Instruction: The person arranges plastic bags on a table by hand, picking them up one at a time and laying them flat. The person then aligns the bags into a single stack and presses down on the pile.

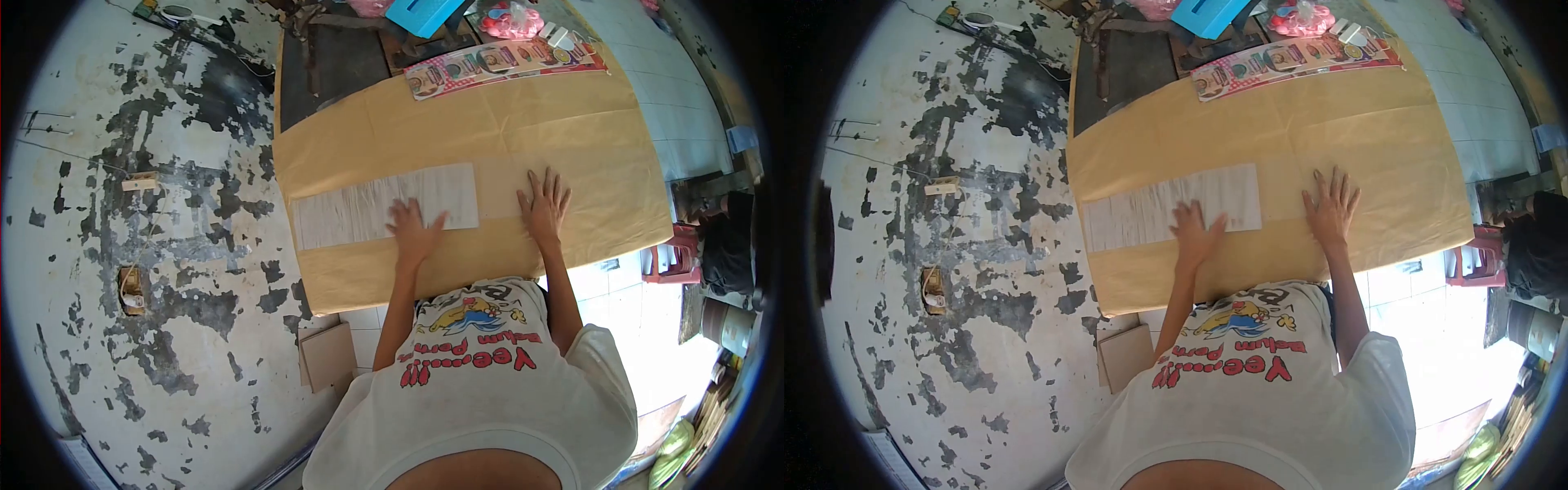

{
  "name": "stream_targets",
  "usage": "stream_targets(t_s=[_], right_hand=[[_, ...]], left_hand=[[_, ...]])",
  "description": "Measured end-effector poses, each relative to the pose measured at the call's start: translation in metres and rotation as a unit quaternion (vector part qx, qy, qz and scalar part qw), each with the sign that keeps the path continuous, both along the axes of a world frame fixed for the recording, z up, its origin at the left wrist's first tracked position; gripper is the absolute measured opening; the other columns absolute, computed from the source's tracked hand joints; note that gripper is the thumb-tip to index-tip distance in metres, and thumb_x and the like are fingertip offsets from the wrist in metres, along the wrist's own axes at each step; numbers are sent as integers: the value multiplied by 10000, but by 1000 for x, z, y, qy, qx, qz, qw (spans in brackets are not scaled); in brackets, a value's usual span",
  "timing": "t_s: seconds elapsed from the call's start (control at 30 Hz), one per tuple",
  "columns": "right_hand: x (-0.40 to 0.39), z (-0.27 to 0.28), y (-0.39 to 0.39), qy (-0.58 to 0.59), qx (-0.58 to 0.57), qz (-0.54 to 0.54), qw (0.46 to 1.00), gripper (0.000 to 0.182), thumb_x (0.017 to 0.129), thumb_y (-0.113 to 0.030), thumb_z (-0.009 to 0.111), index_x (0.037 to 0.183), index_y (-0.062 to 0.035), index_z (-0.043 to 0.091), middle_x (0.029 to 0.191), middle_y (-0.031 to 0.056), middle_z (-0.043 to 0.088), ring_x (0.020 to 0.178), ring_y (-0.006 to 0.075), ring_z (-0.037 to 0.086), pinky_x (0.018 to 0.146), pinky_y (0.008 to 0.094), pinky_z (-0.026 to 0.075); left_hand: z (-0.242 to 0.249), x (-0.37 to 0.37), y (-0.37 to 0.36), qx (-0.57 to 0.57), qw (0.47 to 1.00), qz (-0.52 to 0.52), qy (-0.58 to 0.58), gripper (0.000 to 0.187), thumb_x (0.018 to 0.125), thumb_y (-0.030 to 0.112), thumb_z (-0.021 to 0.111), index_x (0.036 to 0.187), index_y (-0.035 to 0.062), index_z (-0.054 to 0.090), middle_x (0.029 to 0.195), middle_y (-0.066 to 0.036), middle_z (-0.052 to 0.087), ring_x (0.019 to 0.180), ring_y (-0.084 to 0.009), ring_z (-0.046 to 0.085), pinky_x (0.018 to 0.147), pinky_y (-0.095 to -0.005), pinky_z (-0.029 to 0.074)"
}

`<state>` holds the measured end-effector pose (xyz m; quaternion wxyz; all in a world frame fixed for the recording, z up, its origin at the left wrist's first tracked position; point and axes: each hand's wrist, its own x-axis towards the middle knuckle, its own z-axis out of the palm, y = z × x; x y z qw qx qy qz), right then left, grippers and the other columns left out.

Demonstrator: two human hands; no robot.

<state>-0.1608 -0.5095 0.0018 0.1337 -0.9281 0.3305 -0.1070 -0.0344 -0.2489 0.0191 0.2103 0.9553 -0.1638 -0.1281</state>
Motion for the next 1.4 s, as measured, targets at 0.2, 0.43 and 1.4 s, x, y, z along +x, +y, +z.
stream_targets(t_s=[0.2,0.43,1.4], right_hand=[[12,-4,-8,4,-17,-8,1000,549,954,-460,486,1439,-207,449,1566,164,268,1459,377,194,1166,599,56],[15,-1,-8,6,-17,-24,1000,547,957,-462,477,1444,-217,445,1570,160,265,1457,374,204,1169,595,60],[-73,-34,-247,139,-85,-124,979,566,1006,-535,326,1527,-319,280,1608,91,196,1477,336,166,1156,600,124]], left_hand=[[-61,-2,-97,51,976,-115,-177,1000,819,597,610,1429,-129,295,1503,-401,171,1417,-538,148,1093,-694,136],[6,2,-143,103,989,-93,-60,836,839,330,624,1423,-151,270,1470,-420,229,1363,-600,224,1065,-673,268],[-13,85,143,-32,984,167,45,734,863,407,676,1398,-25,418,1374,-293,462,1205,-393,524,926,-466,495]])
